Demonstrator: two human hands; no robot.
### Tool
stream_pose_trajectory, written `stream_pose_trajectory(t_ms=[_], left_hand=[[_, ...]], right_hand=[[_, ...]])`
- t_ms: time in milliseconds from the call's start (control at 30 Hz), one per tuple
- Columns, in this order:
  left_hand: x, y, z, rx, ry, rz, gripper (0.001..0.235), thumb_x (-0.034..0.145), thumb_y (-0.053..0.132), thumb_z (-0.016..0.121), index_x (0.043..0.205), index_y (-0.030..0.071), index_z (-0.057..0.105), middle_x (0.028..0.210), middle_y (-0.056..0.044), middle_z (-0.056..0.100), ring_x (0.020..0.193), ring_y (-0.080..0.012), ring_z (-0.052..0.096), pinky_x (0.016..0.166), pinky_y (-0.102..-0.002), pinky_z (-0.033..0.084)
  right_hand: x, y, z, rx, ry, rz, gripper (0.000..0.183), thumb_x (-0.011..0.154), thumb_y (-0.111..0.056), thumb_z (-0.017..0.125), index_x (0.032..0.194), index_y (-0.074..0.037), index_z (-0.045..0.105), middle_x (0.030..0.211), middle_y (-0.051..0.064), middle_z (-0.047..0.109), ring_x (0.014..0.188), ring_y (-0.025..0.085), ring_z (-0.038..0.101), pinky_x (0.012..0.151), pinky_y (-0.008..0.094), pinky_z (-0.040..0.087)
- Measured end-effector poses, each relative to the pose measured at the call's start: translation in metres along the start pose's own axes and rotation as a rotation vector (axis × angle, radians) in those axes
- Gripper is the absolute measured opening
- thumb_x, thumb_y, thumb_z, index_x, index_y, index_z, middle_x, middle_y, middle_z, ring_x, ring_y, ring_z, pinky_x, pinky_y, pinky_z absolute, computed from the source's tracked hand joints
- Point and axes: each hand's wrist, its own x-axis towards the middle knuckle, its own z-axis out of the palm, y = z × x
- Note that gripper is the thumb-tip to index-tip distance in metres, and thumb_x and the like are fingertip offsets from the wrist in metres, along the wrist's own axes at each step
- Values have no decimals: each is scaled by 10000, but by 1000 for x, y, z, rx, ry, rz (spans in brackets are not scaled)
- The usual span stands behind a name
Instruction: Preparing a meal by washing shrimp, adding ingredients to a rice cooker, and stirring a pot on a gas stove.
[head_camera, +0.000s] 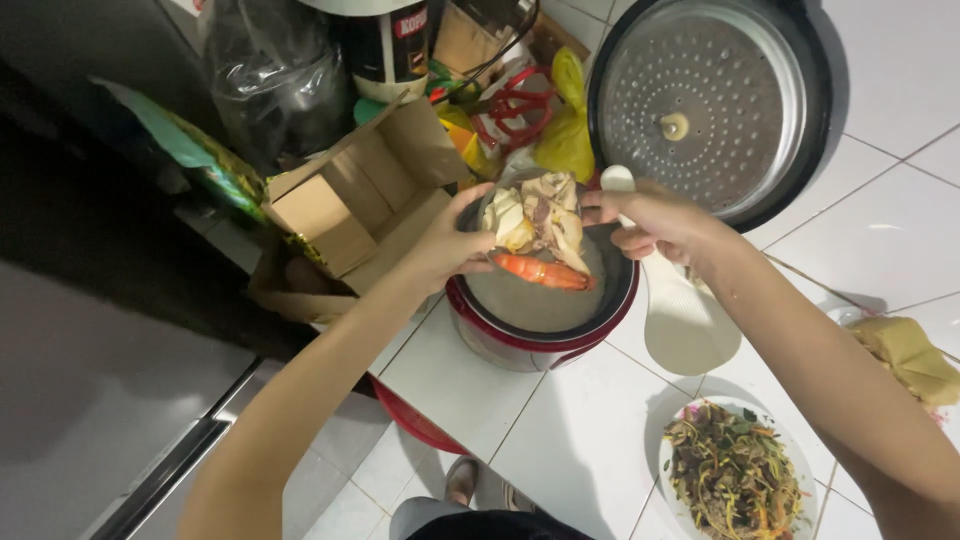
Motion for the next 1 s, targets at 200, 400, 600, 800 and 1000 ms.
stream_pose_trajectory(t_ms=[200, 400, 600, 800, 1000], left_hand=[[-1, 15, 7, 146, 4, 68, 809, 779, 85, 721, 1511, 294, 445, 1376, -37, 579, 1102, -151, 663, 815, -382, 638], [16, 7, -6, 63, -105, 150, 915, 752, 29, 733, 1564, 279, 395, 1217, -173, 667, 1004, -176, 694, 799, -343, 606], [10, 21, 0, 163, -170, 392, 870, 755, -103, 693, 1532, 192, 436, 1364, -73, 616, 1063, -141, 682, 870, -285, 571], [10, 22, -1, 244, -150, 423, 871, 815, -130, 636, 1599, 197, 444, 1266, -122, 689, 953, -105, 601, 848, -216, 508], [-11, 41, 16, 446, -106, 656, 840, 792, -144, 603, 1541, 206, 454, 1270, -54, 673, 899, -59, 623, 716, -209, 493]], right_hand=[[8, 15, -16, 24, -66, 2, 683, 809, -126, 484, 1484, -28, 494, 1403, 110, 604, 433, 33, 241, 366, 221, 207], [-3, 18, -16, 125, -148, -57, 782, 760, -186, 477, 1532, -64, 434, 1567, -6, 523, 410, 20, 235, 370, 203, 218], [-5, 22, -16, 185, -92, -48, 822, 737, -183, 489, 1548, -67, 418, 1558, -13, 521, 421, 32, 248, 393, 217, 233], [-9, 21, -11, 186, -33, -53, 828, 730, -170, 479, 1548, -78, 384, 1548, -66, 523, 431, 48, 246, 425, 239, 265], [-9, 36, -9, 243, 8, -156, 798, 804, -112, 489, 1595, -25, 423, 1482, 122, 561, 463, 56, 269, 431, 255, 264]])
